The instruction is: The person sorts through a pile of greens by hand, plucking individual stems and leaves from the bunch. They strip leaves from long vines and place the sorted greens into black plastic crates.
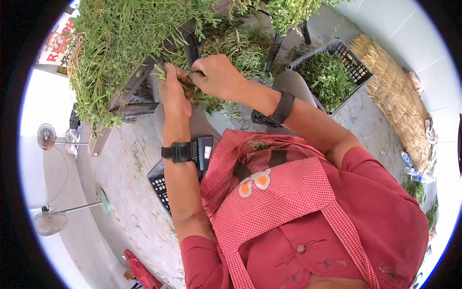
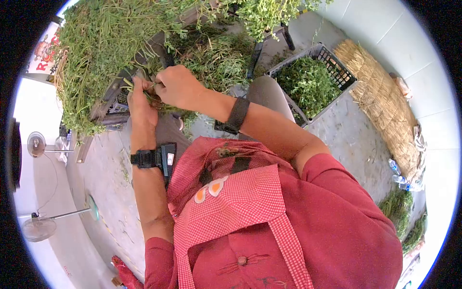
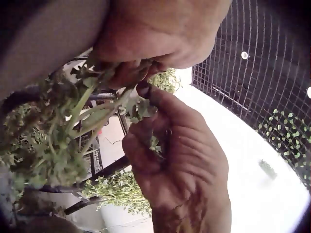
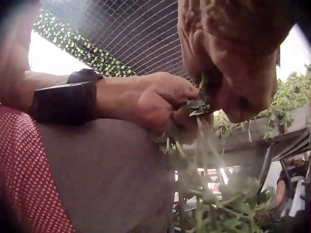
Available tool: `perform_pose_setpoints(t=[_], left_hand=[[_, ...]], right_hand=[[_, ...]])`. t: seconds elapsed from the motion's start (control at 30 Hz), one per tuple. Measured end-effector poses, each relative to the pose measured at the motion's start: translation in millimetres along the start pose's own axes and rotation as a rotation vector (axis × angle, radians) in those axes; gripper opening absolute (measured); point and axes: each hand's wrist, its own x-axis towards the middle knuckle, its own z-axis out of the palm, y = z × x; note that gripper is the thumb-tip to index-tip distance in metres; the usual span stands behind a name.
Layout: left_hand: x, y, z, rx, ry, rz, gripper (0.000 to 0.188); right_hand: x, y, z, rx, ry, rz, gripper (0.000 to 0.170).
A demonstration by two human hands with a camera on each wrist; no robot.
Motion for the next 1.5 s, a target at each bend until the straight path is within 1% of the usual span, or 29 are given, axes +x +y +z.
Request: perform_pose_setpoints(t=[0.07,0.1,0.17,0.2,0.23,0.27,0.3,0.33,0.37,0.43,0.47,0.53,0.6,0.67,0.7,0.73,0.83,0.9,0.93,0.97,1.03,1.1,1.13,1.2,1.3,1.33,1.4,1.43,1.5], left_hand=[[-3.4,2.7,4.9,0.164,0.083,0.024,0.037],[-1.9,2.0,-0.8,0.169,0.081,0.017,0.037],[4.3,4.2,-16.4,-0.249,-0.208,-0.087,0.039],[3.1,7.6,-13.8,-0.245,-0.216,-0.088,0.039],[0.9,13.4,-9.1,-0.287,-0.13,-0.134,0.039],[-1.0,16.1,-7.4,-0.333,-0.038,-0.179,0.04],[5.2,12.5,-21.7,-0.35,-0.16,-0.167,0.04],[5.5,12.0,-25.1,-0.358,-0.15,-0.166,0.04],[6.0,12.3,-26.2,-0.41,-0.143,-0.176,0.04],[7.7,12.5,-26.3,-0.463,-0.143,-0.182,0.039],[8.5,11.4,-26.1,-0.496,-0.151,-0.18,0.039],[11.0,8.6,-23.6,-0.528,-0.158,-0.177,0.039],[13.0,6.1,-19.4,-0.531,-0.11,-0.176,0.04],[11.8,4.6,-15.2,-0.528,-0.098,-0.174,0.04],[12.0,4.4,-14.0,-0.534,-0.086,-0.168,0.041],[13.4,3.4,-15.5,-0.529,-0.089,-0.167,0.041],[12.5,2.8,-21.1,-0.551,-0.142,-0.159,0.04],[6.5,6.3,-19.3,-0.545,-0.119,-0.163,0.039],[7.5,5.6,-21.2,-0.544,-0.12,-0.163,0.039],[8.9,4.5,-22.3,-0.543,-0.117,-0.158,0.039],[8.6,5.1,-19.8,-0.544,-0.119,-0.152,0.039],[3.5,7.1,-14.0,-0.461,-0.037,-0.16,0.037],[5.5,5.5,-17.2,-0.463,-0.034,-0.157,0.037],[10.2,1.6,-22.4,-0.51,-0.13,-0.164,0.037],[12.9,-0.6,-22.2,-0.5,-0.08,-0.153,0.04],[11.2,0.0,-20.0,-0.497,-0.081,-0.156,0.04],[8.2,2.3,-15.9,-0.454,-0.025,-0.146,0.038],[9.9,0.7,-19.8,-0.45,-0.027,-0.149,0.038],[14.1,-2.4,-28.7,-0.513,-0.232,-0.174,0.038]], right_hand=[[-0.7,2.1,2.7,0.046,0.038,0.022,0.021],[-2.3,3.7,3.2,0.091,0.073,0.039,0.022],[6.9,29.1,-13.5,0.072,-0.014,0.34,0.026],[6.6,43.5,-30.4,0.082,0.089,0.485,0.027],[4.1,70.5,-48.1,-0.07,0.161,0.506,0.026],[-5.7,121.3,-61.8,-0.152,0.31,0.304,0.027],[-9.8,127.9,-96.3,-0.154,0.274,0.545,0.033],[-16.2,161.4,-124.7,-0.306,0.293,0.621,0.035],[-27.4,204.8,-152.1,-0.588,0.309,0.581,0.035],[-40.1,231.9,-178.0,-0.871,0.329,0.528,0.035],[-45.4,221.2,-185.3,-1.035,0.486,0.498,0.035],[-47.8,199.5,-191.5,-1.194,0.644,0.462,0.035],[-33.7,152.3,-172.5,-0.212,0.353,0.471,0.031],[-30.4,81.8,-123.8,-0.227,0.217,0.124,0.024],[-34.2,48.9,-103.5,0.003,-0.01,0.189,0.023],[-34.5,37.2,-78.1,-0.011,-0.045,-0.103,0.023],[-39.1,-1.7,-34.4,-0.083,-0.102,-0.077,0.025],[-37.8,-7.6,-18.3,-0.136,0.043,-0.084,0.026],[-35.9,-8.2,-13.3,-0.136,0.045,-0.084,0.026],[-33.7,-7.7,-9.7,-0.175,0.078,-0.136,0.026],[-31.1,-4.2,-5.2,-0.219,0.113,-0.191,0.026],[-29.8,0.4,-1.2,-0.249,0.09,-0.251,0.021],[-29.2,-2.1,-3.4,-0.247,0.087,-0.255,0.021],[-30.8,-6.1,-10.1,-0.266,0.049,-0.256,0.017],[-31.0,-15.8,-18.0,-0.264,0.087,-0.306,0.012],[-32.0,-14.0,-16.8,-0.264,0.088,-0.302,0.012],[-31.9,-6.3,-10.9,-0.196,0.039,-0.12,0.014],[-31.4,-2.6,-9.5,-0.195,0.042,-0.116,0.014],[-30.2,5.8,-7.0,0.155,-0.135,0.107,0.02]])
